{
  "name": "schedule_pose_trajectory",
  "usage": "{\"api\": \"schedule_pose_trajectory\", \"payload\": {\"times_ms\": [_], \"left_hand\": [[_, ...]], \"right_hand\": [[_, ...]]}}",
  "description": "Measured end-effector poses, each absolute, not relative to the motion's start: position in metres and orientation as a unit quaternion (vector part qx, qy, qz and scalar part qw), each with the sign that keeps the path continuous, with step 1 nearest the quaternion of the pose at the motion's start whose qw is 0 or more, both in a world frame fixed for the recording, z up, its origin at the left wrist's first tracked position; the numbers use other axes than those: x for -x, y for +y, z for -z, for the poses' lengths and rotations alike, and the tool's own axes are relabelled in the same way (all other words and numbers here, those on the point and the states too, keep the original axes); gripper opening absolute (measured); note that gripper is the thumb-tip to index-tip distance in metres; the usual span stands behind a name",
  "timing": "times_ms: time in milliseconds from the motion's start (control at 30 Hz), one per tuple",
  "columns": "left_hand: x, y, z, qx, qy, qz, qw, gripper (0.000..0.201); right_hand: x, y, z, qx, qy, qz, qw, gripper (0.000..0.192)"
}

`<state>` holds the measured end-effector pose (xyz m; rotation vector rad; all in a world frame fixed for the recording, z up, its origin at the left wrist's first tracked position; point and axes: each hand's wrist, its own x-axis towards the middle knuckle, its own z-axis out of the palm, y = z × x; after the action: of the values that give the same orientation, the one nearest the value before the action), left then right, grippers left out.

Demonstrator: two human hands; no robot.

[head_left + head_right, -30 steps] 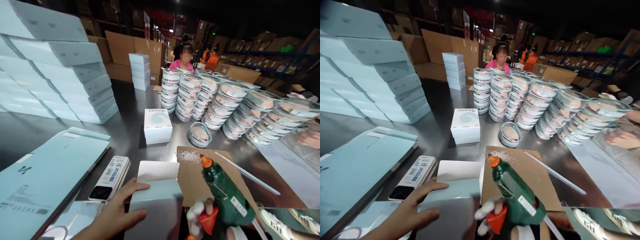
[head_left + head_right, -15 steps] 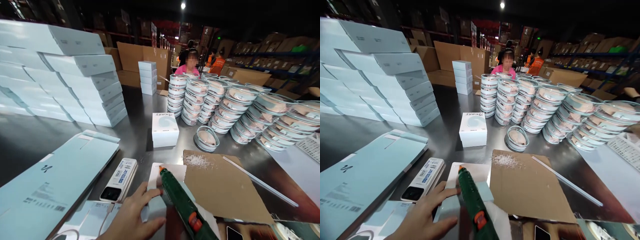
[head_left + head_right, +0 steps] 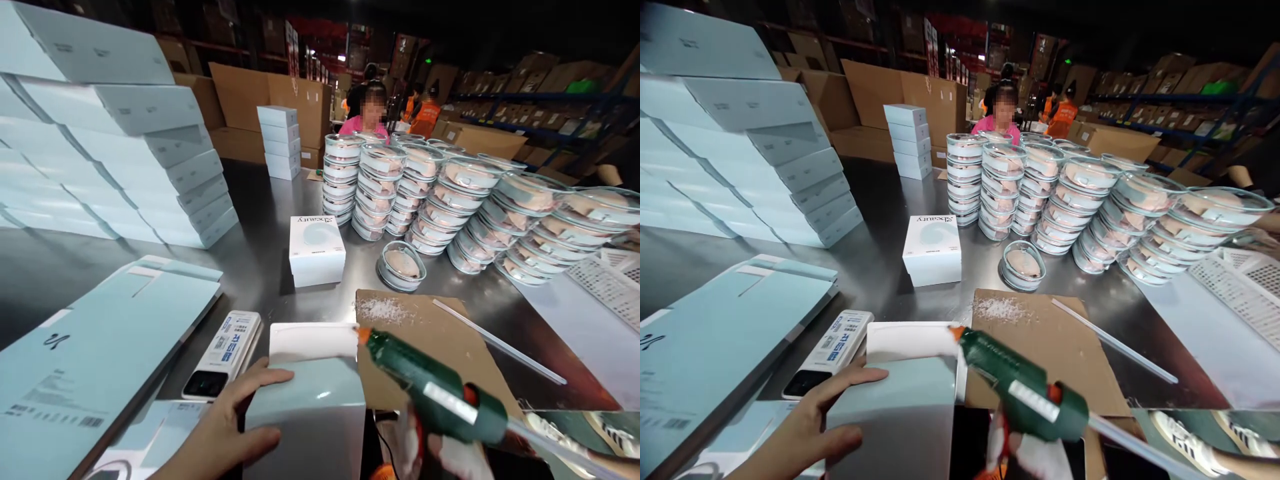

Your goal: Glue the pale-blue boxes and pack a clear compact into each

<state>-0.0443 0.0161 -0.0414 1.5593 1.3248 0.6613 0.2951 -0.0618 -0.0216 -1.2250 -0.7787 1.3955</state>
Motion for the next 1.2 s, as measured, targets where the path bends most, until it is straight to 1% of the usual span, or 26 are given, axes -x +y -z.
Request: {"api": "schedule_pose_trajectory", "payload": {"times_ms": [100, 167, 233, 267, 333, 367, 400, 467, 500, 533, 567, 600, 633, 667, 733, 800, 867, 967, 1033, 1067, 1100, 1167, 1200], "left_hand": [[0.048, 0.018, 0.045, -0.631, 0.494, -0.27, 0.533, 0.059], [0.048, 0.019, 0.042, -0.648, 0.486, -0.238, 0.537, 0.058], [0.047, 0.021, 0.039, -0.668, 0.489, -0.203, 0.523, 0.06], [0.046, 0.021, 0.039, -0.678, 0.487, -0.195, 0.515, 0.06], [0.045, 0.02, 0.042, -0.693, 0.478, -0.207, 0.499, 0.058], [0.044, 0.019, 0.045, -0.694, 0.475, -0.219, 0.493, 0.057], [0.043, 0.018, 0.048, -0.691, 0.477, -0.234, 0.489, 0.056], [0.039, 0.014, 0.053, -0.675, 0.488, -0.263, 0.487, 0.053], [0.036, 0.012, 0.054, -0.663, 0.493, -0.277, 0.49, 0.052], [0.033, 0.01, 0.055, -0.649, 0.495, -0.296, 0.496, 0.051], [0.03, 0.007, 0.056, -0.631, 0.491, -0.321, 0.508, 0.05], [0.027, 0.005, 0.056, -0.606, 0.482, -0.353, 0.525, 0.05], [0.023, 0.002, 0.056, -0.575, 0.468, -0.391, 0.545, 0.049], [0.02, 0.0, 0.056, -0.542, 0.451, -0.432, 0.562, 0.049], [0.015, -0.003, 0.056, -0.5, 0.423, -0.494, 0.572, 0.049], [0.015, -0.002, 0.055, -0.519, 0.414, -0.501, 0.555, 0.046], [0.018, 0.003, 0.051, -0.59, 0.408, -0.454, 0.529, 0.037], [0.024, 0.015, 0.039, -0.684, 0.39, -0.368, 0.496, 0.016], [0.03, 0.023, 0.03, -0.702, 0.396, -0.344, 0.481, 0.013], [0.033, 0.027, 0.025, -0.697, 0.408, -0.35, 0.475, 0.014], [0.036, 0.03, 0.022, -0.678, 0.43, -0.37, 0.467, 0.017], [0.042, 0.035, 0.019, -0.59, 0.501, -0.442, 0.454, 0.028], [0.045, 0.036, 0.019, -0.532, 0.535, -0.478, 0.45, 0.035]], "right_hand": [[-0.313, -0.038, 0.022, 0.537, -0.205, -0.593, 0.564, 0.043], [-0.332, -0.028, 0.022, 0.6, -0.167, -0.58, 0.525, 0.049], [-0.353, -0.027, 0.02, 0.672, -0.214, -0.536, 0.464, 0.05], [-0.361, -0.03, 0.019, 0.699, -0.248, -0.505, 0.441, 0.045], [-0.367, -0.037, 0.016, 0.725, -0.304, -0.435, 0.439, 0.031], [-0.363, -0.04, 0.015, 0.728, -0.32, -0.408, 0.448, 0.032], [-0.352, -0.041, 0.015, 0.723, -0.346, -0.389, 0.454, 0.042], [-0.32, -0.04, 0.017, 0.675, -0.414, -0.392, 0.468, 0.078], [-0.301, -0.037, 0.019, 0.617, -0.462, -0.43, 0.471, 0.1], [-0.283, -0.034, 0.022, 0.558, -0.492, -0.476, 0.47, 0.112], [-0.268, -0.032, 0.026, 0.493, -0.522, -0.517, 0.466, 0.12], [-0.257, -0.03, 0.03, 0.442, -0.54, -0.545, 0.464, 0.12], [-0.25, -0.031, 0.034, 0.417, -0.55, -0.557, 0.462, 0.114], [-0.247, -0.032, 0.038, 0.416, -0.558, -0.556, 0.454, 0.107], [-0.249, -0.037, 0.042, 0.47, -0.582, -0.518, 0.416, 0.092], [-0.254, -0.04, 0.04, 0.522, -0.629, -0.46, 0.348, 0.081], [-0.255, -0.038, 0.031, 0.504, -0.698, -0.406, 0.307, 0.073], [-0.252, -0.03, 0.017, 0.449, -0.748, -0.374, 0.315, 0.065], [-0.253, -0.024, 0.012, 0.455, -0.737, -0.391, 0.314, 0.061], [-0.256, -0.021, 0.012, 0.463, -0.715, -0.414, 0.32, 0.059], [-0.259, -0.019, 0.013, 0.466, -0.682, -0.443, 0.348, 0.059], [-0.268, -0.016, 0.017, 0.465, -0.592, -0.496, 0.433, 0.061], [-0.273, -0.016, 0.019, 0.469, -0.557, -0.511, 0.458, 0.062]]}}
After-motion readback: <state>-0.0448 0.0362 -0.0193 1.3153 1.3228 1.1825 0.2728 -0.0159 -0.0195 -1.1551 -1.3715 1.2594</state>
